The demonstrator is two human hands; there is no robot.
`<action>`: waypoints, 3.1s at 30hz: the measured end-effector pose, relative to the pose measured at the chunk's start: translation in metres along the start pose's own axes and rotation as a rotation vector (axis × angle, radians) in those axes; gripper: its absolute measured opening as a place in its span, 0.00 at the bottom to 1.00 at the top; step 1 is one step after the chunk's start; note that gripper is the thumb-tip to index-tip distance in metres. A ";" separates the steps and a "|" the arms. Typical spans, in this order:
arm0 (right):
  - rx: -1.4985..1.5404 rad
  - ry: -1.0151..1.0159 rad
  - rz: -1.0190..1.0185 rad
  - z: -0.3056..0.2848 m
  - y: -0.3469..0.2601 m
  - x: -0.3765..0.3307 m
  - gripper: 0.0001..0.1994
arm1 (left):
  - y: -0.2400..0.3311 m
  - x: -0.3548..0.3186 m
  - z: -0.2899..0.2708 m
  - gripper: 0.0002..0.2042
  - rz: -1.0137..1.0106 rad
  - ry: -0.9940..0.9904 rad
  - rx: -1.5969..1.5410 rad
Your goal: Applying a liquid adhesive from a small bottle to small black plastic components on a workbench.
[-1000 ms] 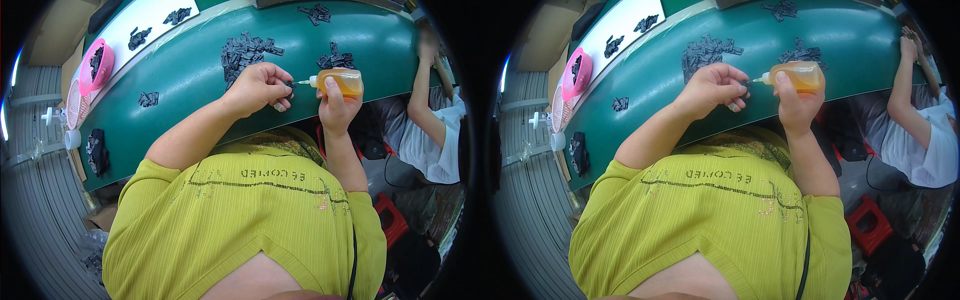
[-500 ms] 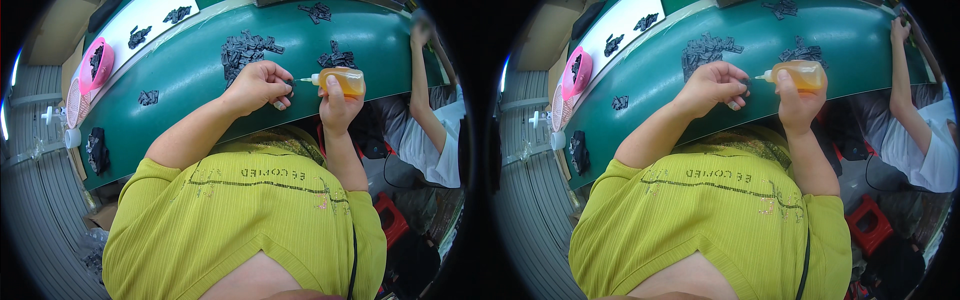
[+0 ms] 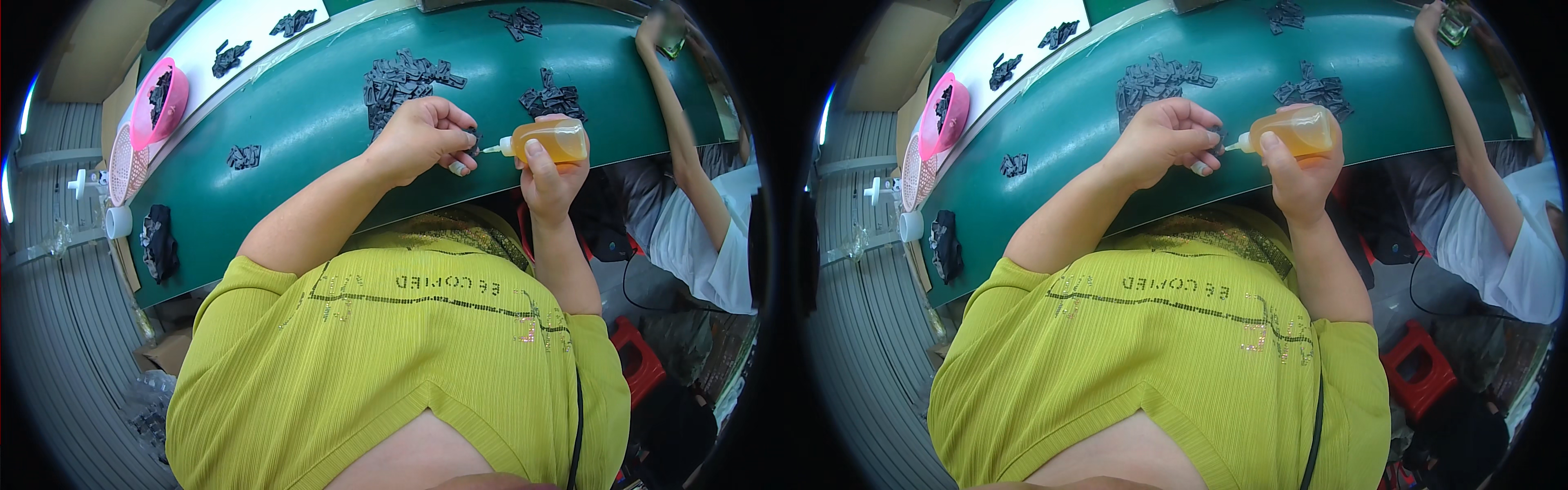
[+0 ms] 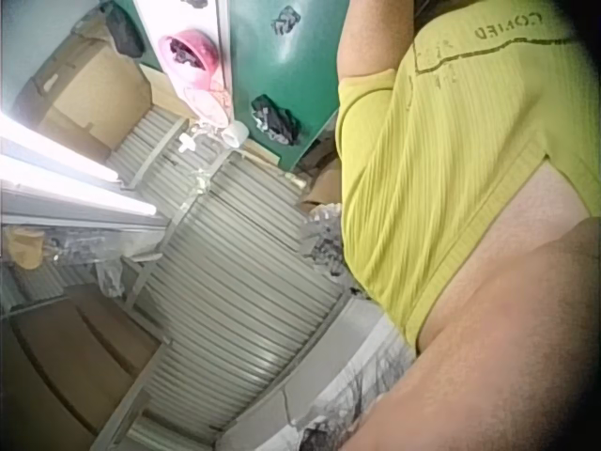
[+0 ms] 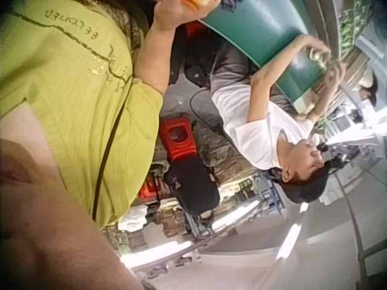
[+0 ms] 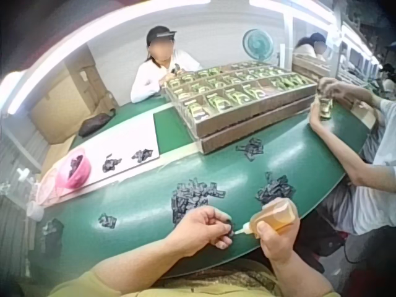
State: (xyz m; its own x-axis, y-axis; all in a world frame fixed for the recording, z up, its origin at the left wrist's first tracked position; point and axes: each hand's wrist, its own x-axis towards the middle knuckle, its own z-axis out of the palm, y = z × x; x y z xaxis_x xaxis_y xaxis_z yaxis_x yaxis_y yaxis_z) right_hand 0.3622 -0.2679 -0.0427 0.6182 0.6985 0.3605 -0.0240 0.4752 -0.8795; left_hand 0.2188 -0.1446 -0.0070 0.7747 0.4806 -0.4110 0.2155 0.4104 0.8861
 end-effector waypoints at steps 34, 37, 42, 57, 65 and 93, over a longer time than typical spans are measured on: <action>0.457 0.176 0.208 -0.016 0.000 0.007 0.16 | -0.012 -0.005 -0.002 0.09 0.043 -0.159 -0.113; 0.466 0.139 0.205 -0.018 0.000 0.010 0.16 | -0.011 -0.001 -0.002 0.09 0.071 -0.162 -0.095; 0.457 0.161 0.188 -0.018 0.000 0.013 0.17 | -0.011 0.002 -0.003 0.10 0.079 -0.188 -0.100; 0.446 0.119 0.197 -0.018 0.001 0.009 0.16 | -0.008 -0.002 -0.003 0.10 0.061 -0.183 -0.067; 0.423 0.129 0.179 -0.013 -0.003 0.009 0.15 | -0.007 -0.003 -0.003 0.10 0.060 -0.187 -0.075; 0.616 0.194 0.147 -0.055 -0.028 0.013 0.13 | 0.022 0.045 0.037 0.14 0.175 0.021 0.260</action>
State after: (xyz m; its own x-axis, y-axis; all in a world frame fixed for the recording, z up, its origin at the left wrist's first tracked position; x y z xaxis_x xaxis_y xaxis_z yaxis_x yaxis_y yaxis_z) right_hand 0.4141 -0.3011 -0.0299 0.7034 0.6974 0.1372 -0.5281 0.6421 -0.5558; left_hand 0.2802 -0.1427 0.0021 0.8014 0.5435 -0.2498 0.2275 0.1092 0.9676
